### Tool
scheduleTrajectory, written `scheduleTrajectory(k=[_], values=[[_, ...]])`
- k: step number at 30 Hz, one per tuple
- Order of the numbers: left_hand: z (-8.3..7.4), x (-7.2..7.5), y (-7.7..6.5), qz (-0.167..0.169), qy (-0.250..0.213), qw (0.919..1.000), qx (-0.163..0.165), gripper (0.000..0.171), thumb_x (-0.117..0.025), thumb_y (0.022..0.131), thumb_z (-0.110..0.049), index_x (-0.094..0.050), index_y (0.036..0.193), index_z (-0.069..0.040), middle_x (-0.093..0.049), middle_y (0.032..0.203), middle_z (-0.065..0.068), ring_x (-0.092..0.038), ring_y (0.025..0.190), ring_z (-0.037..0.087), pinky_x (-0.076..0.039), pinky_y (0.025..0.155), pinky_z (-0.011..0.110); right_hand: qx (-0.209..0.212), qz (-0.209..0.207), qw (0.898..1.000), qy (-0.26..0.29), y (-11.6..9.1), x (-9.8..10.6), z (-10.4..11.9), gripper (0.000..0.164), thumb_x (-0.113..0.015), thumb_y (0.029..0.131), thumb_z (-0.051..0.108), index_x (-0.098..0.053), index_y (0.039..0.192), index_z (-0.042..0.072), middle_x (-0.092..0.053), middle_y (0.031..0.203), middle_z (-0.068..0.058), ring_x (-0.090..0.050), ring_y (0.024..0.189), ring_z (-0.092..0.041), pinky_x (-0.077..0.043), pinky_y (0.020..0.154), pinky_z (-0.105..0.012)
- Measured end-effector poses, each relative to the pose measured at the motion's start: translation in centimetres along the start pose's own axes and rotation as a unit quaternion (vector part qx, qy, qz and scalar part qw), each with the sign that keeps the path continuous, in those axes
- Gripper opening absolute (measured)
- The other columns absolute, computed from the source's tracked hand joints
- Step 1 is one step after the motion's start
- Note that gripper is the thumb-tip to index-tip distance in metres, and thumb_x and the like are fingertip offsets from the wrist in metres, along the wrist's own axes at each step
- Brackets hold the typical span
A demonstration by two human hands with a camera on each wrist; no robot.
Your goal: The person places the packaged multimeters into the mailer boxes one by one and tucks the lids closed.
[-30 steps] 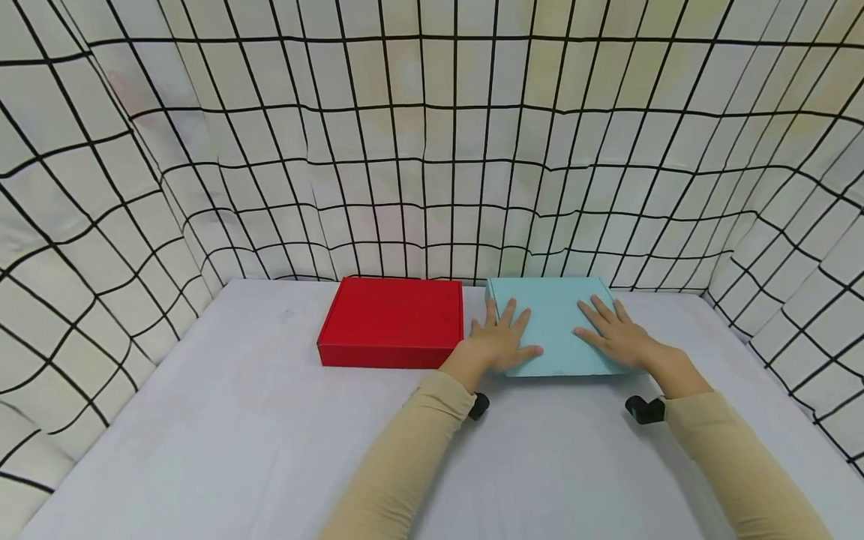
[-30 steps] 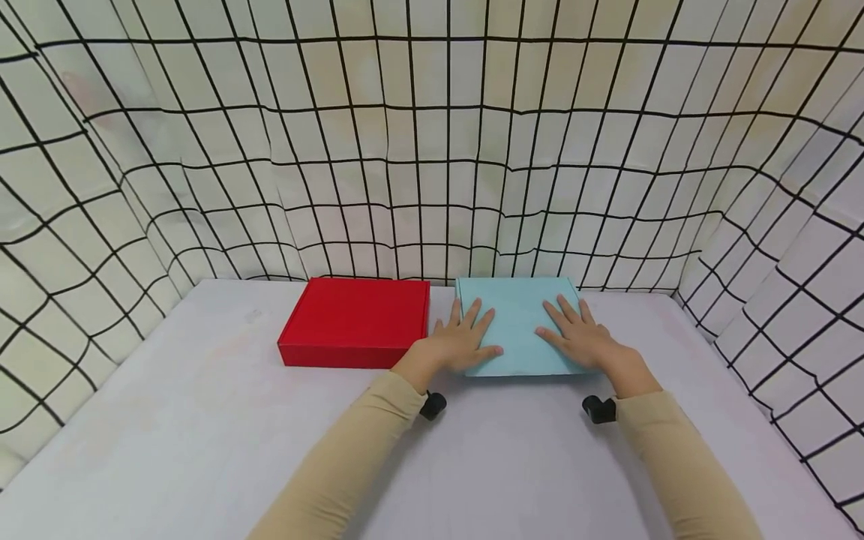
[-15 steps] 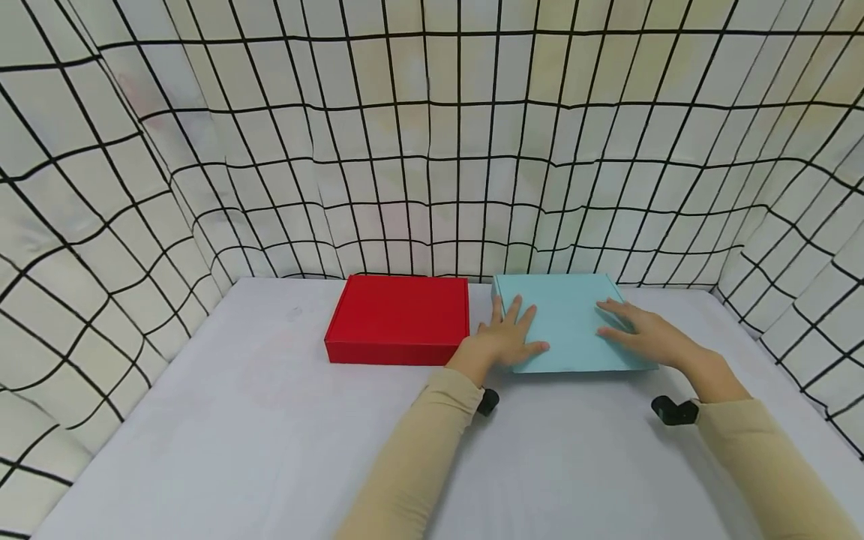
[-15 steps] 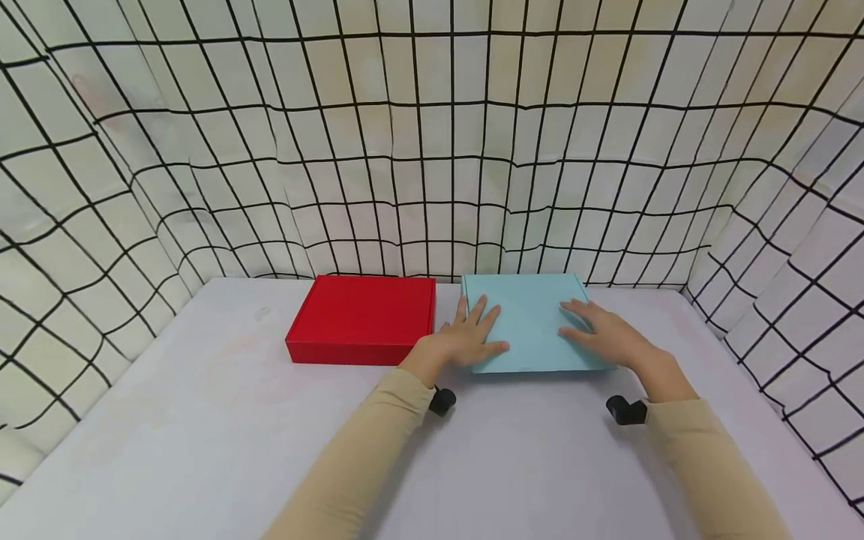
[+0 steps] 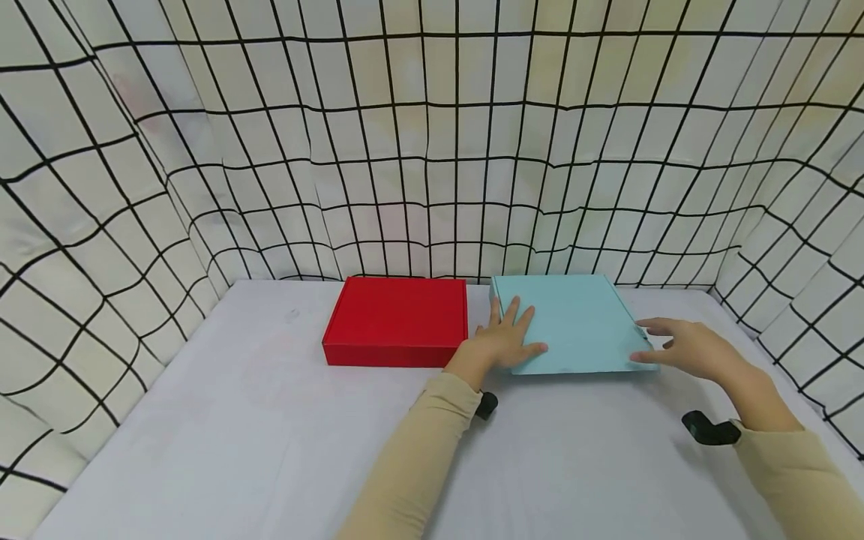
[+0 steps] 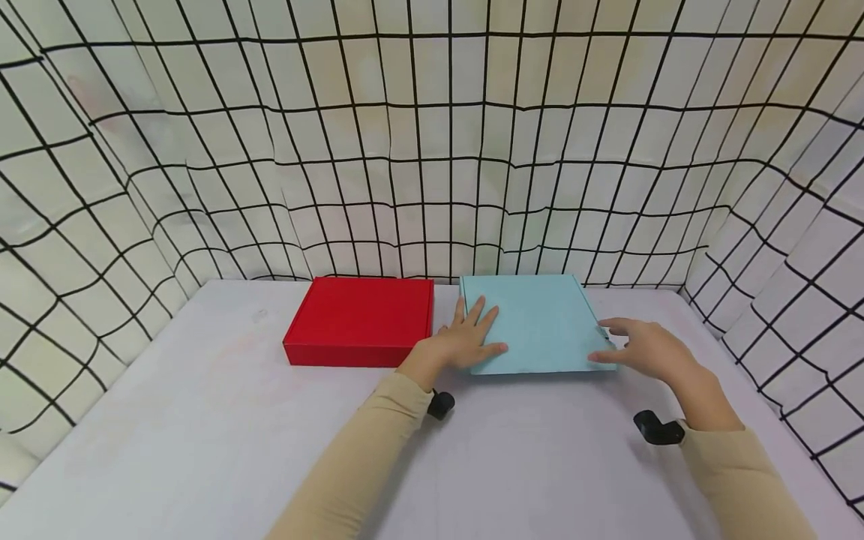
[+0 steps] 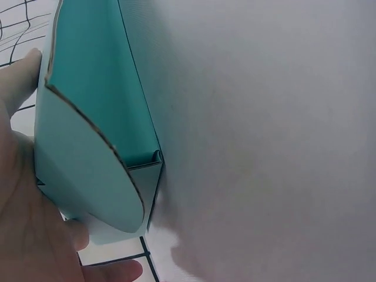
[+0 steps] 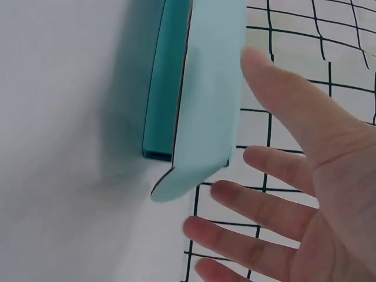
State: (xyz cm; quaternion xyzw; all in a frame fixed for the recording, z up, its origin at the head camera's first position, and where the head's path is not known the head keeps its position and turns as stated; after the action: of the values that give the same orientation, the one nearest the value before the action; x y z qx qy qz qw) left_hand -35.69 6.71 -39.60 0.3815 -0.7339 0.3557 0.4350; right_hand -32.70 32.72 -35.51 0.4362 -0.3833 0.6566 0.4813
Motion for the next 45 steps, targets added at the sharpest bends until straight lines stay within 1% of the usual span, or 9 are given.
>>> scheduleTrajectory(k=[7,10,13,19,23,28,36,40,45], values=[[0.0,0.0,-0.3,0.003,0.001,1.0,-0.002,0.081,-0.046,0.104,-0.056,-0.007,0.167,-0.023,0.008,0.172,0.003,0.014,0.155,0.035,-0.026,0.117,0.062,0.005,0.032,0.998,0.045,-0.8,-1.6,-1.0,0.103,-0.087,0.08,0.045,-0.032,0.15,-0.007,-0.055,0.134,-0.038,-0.051,0.12,-0.062,-0.047,0.085,-0.068],[0.0,0.0,-0.4,0.002,-0.004,1.0,-0.004,0.081,-0.047,0.104,-0.056,-0.007,0.167,-0.023,0.008,0.172,0.003,0.015,0.155,0.035,-0.026,0.117,0.062,-0.001,0.027,0.998,0.062,-0.7,-1.8,-1.3,0.103,-0.09,0.078,0.039,-0.029,0.148,-0.008,-0.055,0.134,-0.039,-0.058,0.113,-0.058,-0.047,0.084,-0.068],[0.1,0.0,-0.4,-0.002,-0.003,1.0,-0.004,0.081,-0.046,0.104,-0.056,-0.007,0.167,-0.024,0.008,0.172,0.003,0.015,0.155,0.034,-0.026,0.117,0.061,-0.006,0.021,0.997,0.071,-0.6,-1.9,-1.4,0.095,-0.09,0.079,0.031,-0.032,0.142,-0.009,-0.054,0.133,-0.04,-0.064,0.104,-0.051,-0.049,0.082,-0.066],[0.2,-0.2,-0.3,-0.006,-0.003,1.0,-0.004,0.081,-0.046,0.104,-0.056,-0.007,0.167,-0.024,0.008,0.172,0.002,0.015,0.155,0.034,-0.027,0.117,0.061,0.001,0.023,0.996,0.082,-0.3,-2.2,-1.4,0.069,-0.088,0.081,0.023,-0.041,0.123,-0.006,-0.053,0.131,-0.043,-0.068,0.097,-0.043,-0.051,0.079,-0.057],[0.1,-0.2,-0.2,-0.007,-0.002,1.0,-0.007,0.081,-0.046,0.104,-0.056,-0.007,0.167,-0.024,0.008,0.172,0.002,0.015,0.155,0.034,-0.027,0.117,0.061,0.002,0.025,0.996,0.086,-0.3,-2.3,-1.6,0.066,-0.088,0.082,0.023,-0.041,0.119,-0.004,-0.053,0.131,-0.044,-0.068,0.093,-0.037,-0.052,0.077,-0.053],[0.0,-0.1,-0.1,-0.006,0.001,1.0,-0.007,0.081,-0.046,0.104,-0.057,-0.007,0.167,-0.025,0.008,0.172,0.002,0.015,0.155,0.034,-0.028,0.117,0.06,0.014,0.031,0.994,0.103,-0.2,-2.5,-2.1,0.064,-0.085,0.084,0.024,-0.039,0.12,-0.002,-0.053,0.131,-0.043,-0.067,0.093,-0.033,-0.053,0.077,-0.047],[0.1,-0.3,0.1,0.002,-0.006,1.0,-0.008,0.082,-0.046,0.104,-0.057,-0.006,0.167,-0.024,0.009,0.172,0.003,0.016,0.155,0.035,-0.027,0.117,0.062,0.037,0.06,0.977,0.201,-0.2,-3.2,-3.2,0.056,-0.077,0.092,0.013,-0.036,0.126,-0.004,-0.053,0.132,-0.041,-0.068,0.091,-0.022,-0.053,0.078,-0.034],[0.0,-0.2,0.0,0.004,-0.019,0.9997,-0.012,0.081,-0.047,0.104,-0.056,-0.007,0.167,-0.024,0.009,0.172,0.003,0.017,0.155,0.034,-0.027,0.116,0.064,0.038,0.061,0.974,0.215,-0.3,-3.3,-3.4,0.056,-0.076,0.093,0.014,-0.036,0.128,-0.004,-0.053,0.132,-0.039,-0.068,0.089,-0.02,-0.053,0.077,-0.032],[0.0,0.1,-0.3,0.005,-0.03,0.9994,-0.014,0.081,-0.046,0.104,-0.056,-0.007,0.167,-0.024,0.01,0.172,0.003,0.018,0.154,0.033,-0.026,0.116,0.065,0.032,0.064,0.968,0.242,-0.3,-3.2,-3.4,0.056,-0.075,0.094,0.014,-0.035,0.13,-0.003,-0.053,0.132,-0.039,-0.067,0.087,-0.022,-0.054,0.074,-0.034]])
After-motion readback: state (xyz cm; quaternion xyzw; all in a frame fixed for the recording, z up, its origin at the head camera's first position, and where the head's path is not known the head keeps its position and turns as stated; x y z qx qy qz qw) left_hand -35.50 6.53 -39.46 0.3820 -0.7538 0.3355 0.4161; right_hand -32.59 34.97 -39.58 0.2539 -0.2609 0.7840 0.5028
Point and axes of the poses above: each hand's wrist, its own y-axis towards the middle knuckle, its own x-axis out of the back of the hand, z = x × y, the point moved 8 cm from there along y, towards the middle knuckle
